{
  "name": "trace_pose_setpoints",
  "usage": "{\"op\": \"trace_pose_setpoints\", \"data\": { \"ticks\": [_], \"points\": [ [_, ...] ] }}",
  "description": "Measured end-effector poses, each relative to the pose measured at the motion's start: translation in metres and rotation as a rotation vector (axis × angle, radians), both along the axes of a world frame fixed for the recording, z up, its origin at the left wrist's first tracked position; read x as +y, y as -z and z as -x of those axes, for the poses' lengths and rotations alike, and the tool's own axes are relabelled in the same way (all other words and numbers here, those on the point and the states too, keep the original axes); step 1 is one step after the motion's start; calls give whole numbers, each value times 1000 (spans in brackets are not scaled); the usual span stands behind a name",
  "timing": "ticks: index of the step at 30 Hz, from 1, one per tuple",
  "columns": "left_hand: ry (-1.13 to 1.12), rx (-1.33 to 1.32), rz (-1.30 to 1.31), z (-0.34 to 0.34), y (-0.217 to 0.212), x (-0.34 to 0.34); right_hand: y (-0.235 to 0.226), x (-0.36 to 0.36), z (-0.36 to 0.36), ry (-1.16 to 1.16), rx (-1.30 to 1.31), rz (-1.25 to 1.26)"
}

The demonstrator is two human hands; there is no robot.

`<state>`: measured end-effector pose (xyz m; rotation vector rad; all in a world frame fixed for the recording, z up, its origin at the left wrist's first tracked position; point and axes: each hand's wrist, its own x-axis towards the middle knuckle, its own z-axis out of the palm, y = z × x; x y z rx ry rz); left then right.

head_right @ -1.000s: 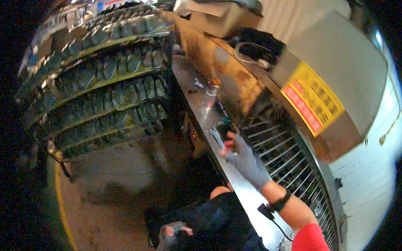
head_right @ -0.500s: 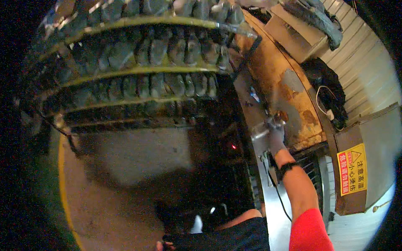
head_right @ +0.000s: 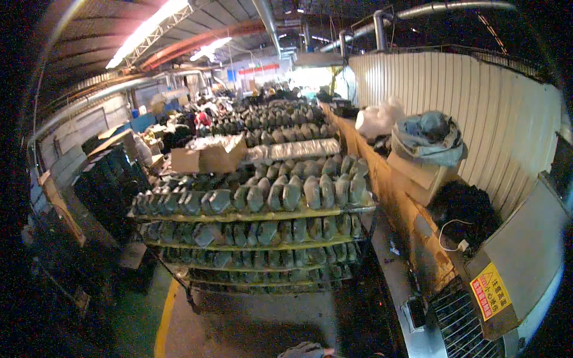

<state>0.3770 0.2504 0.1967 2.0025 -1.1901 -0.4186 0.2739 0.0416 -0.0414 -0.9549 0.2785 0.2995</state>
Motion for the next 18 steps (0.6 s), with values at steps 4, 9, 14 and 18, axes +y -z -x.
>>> {"op": "trace_pose_setpoints", "data": {
  "ticks": [4,9,14,18],
  "points": [
    [-126,-93,87,-1,-15,30,-113,34,-27,-5,-344,348],
    [-504,189,673,-4,-23,66,-247,60,-37,-118,-504,455],
    [-671,979,901,-54,17,138,-337,45,-81,-248,-672,907],
    [-861,1303,1027,-27,103,180,-412,46,-95,-62,-844,805]
  ]
}}
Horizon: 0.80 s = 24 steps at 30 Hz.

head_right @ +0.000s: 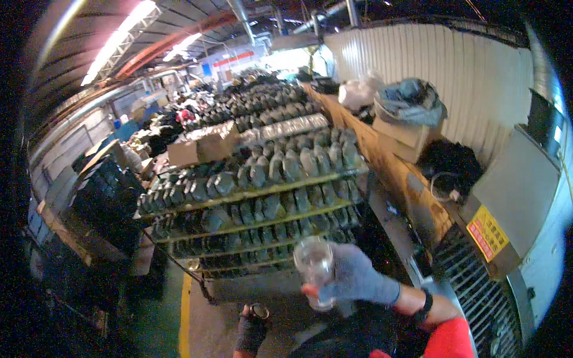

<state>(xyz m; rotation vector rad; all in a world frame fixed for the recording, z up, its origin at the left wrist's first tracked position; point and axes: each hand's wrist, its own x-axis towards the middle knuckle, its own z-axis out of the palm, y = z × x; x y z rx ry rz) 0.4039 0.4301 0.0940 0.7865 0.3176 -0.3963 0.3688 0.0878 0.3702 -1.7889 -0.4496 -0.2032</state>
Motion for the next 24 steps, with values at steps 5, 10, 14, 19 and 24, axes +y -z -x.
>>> {"op": "trace_pose_setpoints", "data": {
  "ticks": [5,10,14,19,24],
  "points": [
    [83,-117,16,28,103,44,-40,2,-14,80,-76,247],
    [104,-149,130,23,139,47,-59,6,2,118,-216,307],
    [128,-159,221,23,160,36,-101,11,23,45,-201,481],
    [187,-134,302,31,174,23,-123,0,37,-40,-556,529],
    [282,-95,333,24,171,42,-117,-17,58,16,-683,644]
  ]
}}
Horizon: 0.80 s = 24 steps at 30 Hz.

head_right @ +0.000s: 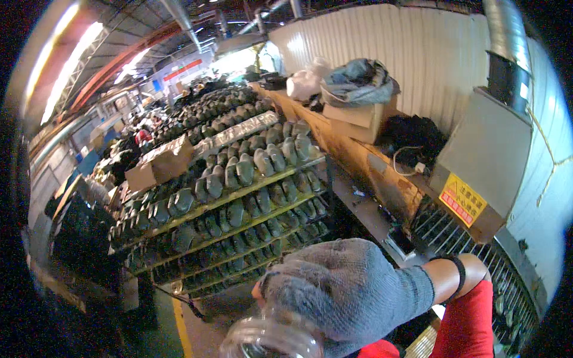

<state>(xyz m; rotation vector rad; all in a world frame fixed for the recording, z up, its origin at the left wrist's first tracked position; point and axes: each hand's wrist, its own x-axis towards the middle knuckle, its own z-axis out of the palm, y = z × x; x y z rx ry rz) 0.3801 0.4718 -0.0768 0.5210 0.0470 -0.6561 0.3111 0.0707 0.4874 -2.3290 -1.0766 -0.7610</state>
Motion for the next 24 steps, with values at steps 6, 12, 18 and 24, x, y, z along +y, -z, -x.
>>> {"op": "trace_pose_setpoints", "data": {
  "ticks": [6,12,18,24],
  "points": [
    [-96,-519,-595,-2,-39,-41,-16,-12,26,70,-250,196],
    [-204,-1115,-1060,-6,-59,-58,-41,9,20,39,-220,220],
    [-162,-613,-771,3,-80,-48,-52,4,-25,-133,-925,309],
    [-129,-363,-660,-1,-7,-40,-65,15,-33,-159,-1012,376]
  ]
}}
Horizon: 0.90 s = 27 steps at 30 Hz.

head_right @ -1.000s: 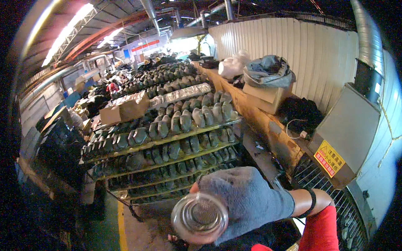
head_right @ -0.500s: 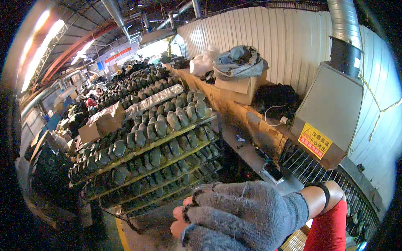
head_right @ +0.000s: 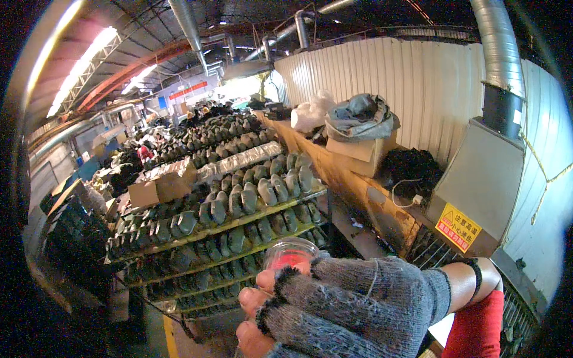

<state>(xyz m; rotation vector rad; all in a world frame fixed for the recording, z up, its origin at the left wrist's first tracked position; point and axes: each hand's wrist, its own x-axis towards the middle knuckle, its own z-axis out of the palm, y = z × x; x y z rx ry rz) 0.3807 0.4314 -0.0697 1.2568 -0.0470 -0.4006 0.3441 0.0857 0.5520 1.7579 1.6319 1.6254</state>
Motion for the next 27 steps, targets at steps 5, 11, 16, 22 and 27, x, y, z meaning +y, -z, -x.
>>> {"op": "trace_pose_setpoints", "data": {
  "ticks": [5,11,16,22,27],
  "points": [
    [-82,652,638,19,-65,-12,-12,5,22,133,92,31],
    [10,246,283,27,-75,1,-7,5,5,59,21,43],
    [-58,441,481,34,-70,5,3,22,28,187,259,-54],
    [-91,555,605,32,-76,6,62,8,39,194,856,-378],
    [-99,410,500,29,-76,15,67,11,28,203,1142,-389]
  ]
}}
